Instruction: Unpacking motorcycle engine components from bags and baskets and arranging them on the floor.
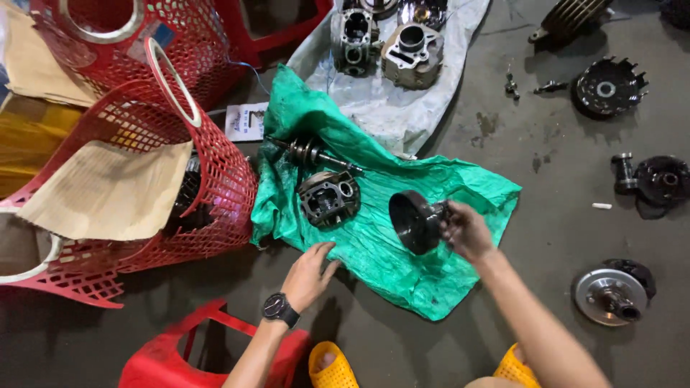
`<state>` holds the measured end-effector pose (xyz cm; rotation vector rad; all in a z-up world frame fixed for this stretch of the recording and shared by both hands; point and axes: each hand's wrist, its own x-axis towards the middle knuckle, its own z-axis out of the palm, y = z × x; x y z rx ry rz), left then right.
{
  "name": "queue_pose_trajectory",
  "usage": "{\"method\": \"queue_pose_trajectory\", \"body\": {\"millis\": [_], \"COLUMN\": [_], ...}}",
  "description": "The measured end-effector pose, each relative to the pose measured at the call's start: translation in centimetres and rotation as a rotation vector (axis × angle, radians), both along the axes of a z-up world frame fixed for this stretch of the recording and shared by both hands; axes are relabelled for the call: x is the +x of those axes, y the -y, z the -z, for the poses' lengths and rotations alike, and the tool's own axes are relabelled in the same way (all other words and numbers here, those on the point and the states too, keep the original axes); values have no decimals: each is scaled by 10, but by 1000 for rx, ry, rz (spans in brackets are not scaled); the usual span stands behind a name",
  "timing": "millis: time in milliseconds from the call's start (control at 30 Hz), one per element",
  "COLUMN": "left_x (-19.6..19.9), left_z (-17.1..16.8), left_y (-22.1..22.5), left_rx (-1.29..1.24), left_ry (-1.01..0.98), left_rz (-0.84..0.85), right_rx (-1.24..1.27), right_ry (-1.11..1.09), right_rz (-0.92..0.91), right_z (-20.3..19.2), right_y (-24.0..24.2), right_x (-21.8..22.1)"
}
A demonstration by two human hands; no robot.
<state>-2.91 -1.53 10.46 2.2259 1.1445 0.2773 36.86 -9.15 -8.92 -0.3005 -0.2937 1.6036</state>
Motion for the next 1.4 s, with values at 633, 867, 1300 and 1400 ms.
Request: {"method": "queue_pose_trajectory", "body": {"millis": [633,867,1300,1400], "left_x": [90,131,163,186], "left_z": [-53,-81,-34,-36], "left_y": [-55,-71,-96,-98], "left_rx": [134,168,203,286], "left_ry": [-66,-231,-480,-320], "left_rz": [240,286,237,303], "right_rx": [-233,-322,-1022,-752], "right_ry": [1570,1734,2505,2909], "right_rz": [451,358,-151,-184], "right_z": [-157,-174,-93,28], "right_y": [-54,-31,102,131], "right_x": [-45,48,384,473]}}
